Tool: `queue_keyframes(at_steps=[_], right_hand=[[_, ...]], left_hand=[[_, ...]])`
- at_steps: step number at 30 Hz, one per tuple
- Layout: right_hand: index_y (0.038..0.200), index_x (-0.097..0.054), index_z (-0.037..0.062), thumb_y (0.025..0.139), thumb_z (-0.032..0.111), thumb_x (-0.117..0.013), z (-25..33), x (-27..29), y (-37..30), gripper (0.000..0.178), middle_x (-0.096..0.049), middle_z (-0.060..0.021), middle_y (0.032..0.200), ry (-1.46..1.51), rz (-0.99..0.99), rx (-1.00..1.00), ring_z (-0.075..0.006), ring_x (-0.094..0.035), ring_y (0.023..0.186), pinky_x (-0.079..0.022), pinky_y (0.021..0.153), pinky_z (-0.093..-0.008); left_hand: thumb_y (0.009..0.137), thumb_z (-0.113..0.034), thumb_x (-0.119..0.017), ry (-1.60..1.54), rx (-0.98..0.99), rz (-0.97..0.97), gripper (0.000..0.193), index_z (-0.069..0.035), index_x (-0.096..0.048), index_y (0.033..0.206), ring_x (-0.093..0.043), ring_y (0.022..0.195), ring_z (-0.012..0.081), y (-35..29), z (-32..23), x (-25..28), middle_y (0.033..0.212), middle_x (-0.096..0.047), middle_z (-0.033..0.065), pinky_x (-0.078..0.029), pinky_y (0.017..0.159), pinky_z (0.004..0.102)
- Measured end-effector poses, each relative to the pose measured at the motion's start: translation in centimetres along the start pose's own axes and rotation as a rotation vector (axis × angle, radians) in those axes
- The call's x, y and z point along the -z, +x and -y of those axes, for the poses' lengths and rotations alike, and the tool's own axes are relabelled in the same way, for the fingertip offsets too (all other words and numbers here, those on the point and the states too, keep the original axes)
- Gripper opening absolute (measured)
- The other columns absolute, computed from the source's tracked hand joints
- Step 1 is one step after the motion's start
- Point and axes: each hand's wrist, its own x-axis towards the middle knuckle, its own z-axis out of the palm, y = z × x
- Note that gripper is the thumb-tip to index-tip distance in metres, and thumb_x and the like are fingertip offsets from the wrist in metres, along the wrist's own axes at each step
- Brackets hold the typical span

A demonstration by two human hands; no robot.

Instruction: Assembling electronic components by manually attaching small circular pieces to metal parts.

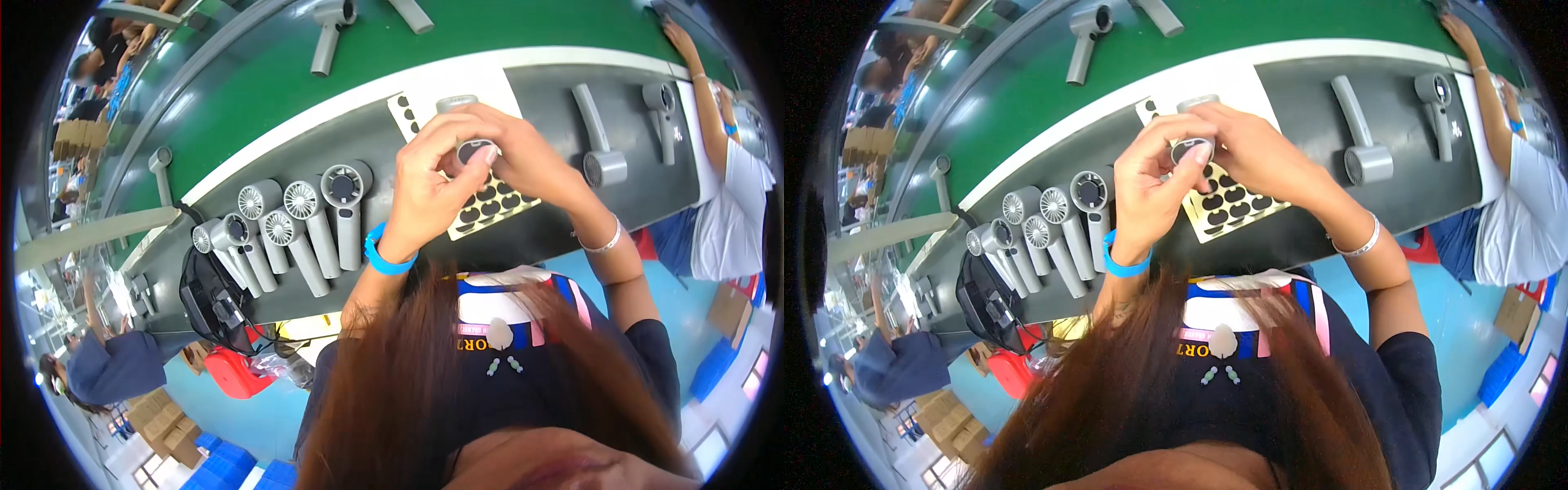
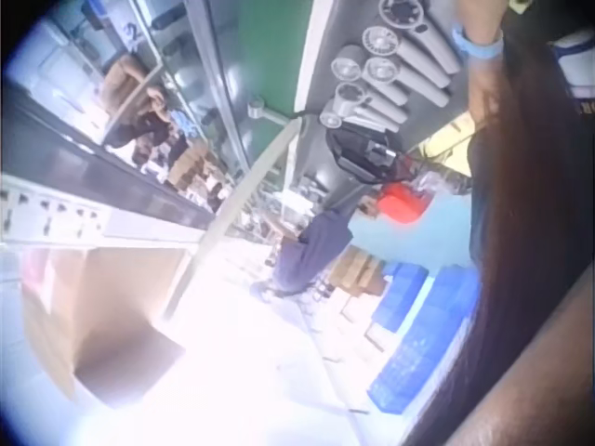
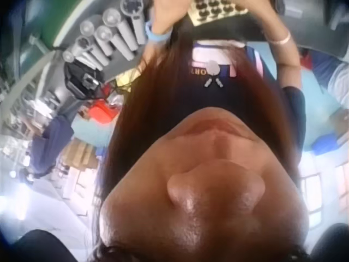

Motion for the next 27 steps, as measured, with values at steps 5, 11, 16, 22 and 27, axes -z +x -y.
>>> queue_keyframes(at_steps=[5,11,16,22,27], right_hand=[[0.113,-0.053,0.0048,0.078,-0.005,-0.057,1.0,0.2,1.9,0.036,-0.056,-0.0125,0.111,-0.061,0.070,0.096,-0.0377,-0.058,0.097,-0.050,0.077,-0.0419],[0.110,-0.055,0.0061,0.076,-0.009,-0.050,-0.5,2.9,5.7,0.038,-0.053,-0.0128,0.123,-0.359,0.113,0.315,-0.0354,-0.058,0.104,-0.049,0.083,-0.0400],[0.114,-0.054,0.0084,0.077,-0.003,-0.054,-11.9,7.5,13.4,0.039,-0.054,-0.0108,0.122,-1.025,-0.030,0.285,-0.0328,-0.061,0.096,-0.049,0.082,-0.0398],[0.119,-0.051,0.0095,0.075,0.001,-0.060,-13.3,7.6,17.8,0.046,-0.057,-0.0130,0.114,-1.346,-0.004,0.065,-0.0313,-0.063,0.092,-0.050,0.077,-0.0403],[0.124,-0.051,0.0226,0.077,0.003,-0.059,-8.8,-0.1,22.6,0.052,-0.048,-0.0148,0.126,-1.133,-0.029,0.610,-0.0288,-0.059,0.100,-0.050,0.082,-0.0380]], left_hand=[[0.072,0.008,-0.074,0.040,-0.103,-0.101,0.027,0.000,-0.066,0.097,-0.060,0.088,0.0117,0.0,1.6,0.8,0.098,-0.062,0.0094,-0.050,0.060,0.0180],[0.090,-0.008,-0.062,-0.515,-0.012,-0.244,0.020,0.003,-0.066,0.105,-0.066,0.069,0.0133,-0.1,1.5,0.8,0.112,-0.065,0.0132,-0.050,0.058,0.0218],[0.099,-0.019,-0.050,-0.339,0.065,-0.308,0.029,0.003,-0.062,0.112,-0.065,0.066,0.0146,0.1,1.6,1.6,0.113,-0.065,0.0122,-0.052,0.062,0.0256],[0.098,-0.018,-0.052,-0.356,0.096,-0.252,0.026,0.002,-0.063,0.110,-0.064,0.069,0.0125,-1.7,2.9,2.1,0.109,-0.066,0.0101,-0.051,0.065,0.0252],[0.097,-0.016,-0.052,-0.360,0.182,-0.194,0.024,0.002,-0.064,0.108,-0.064,0.074,0.0126,-2.8,3.3,1.8,0.110,-0.066,0.0108,-0.052,0.069,0.0252]])
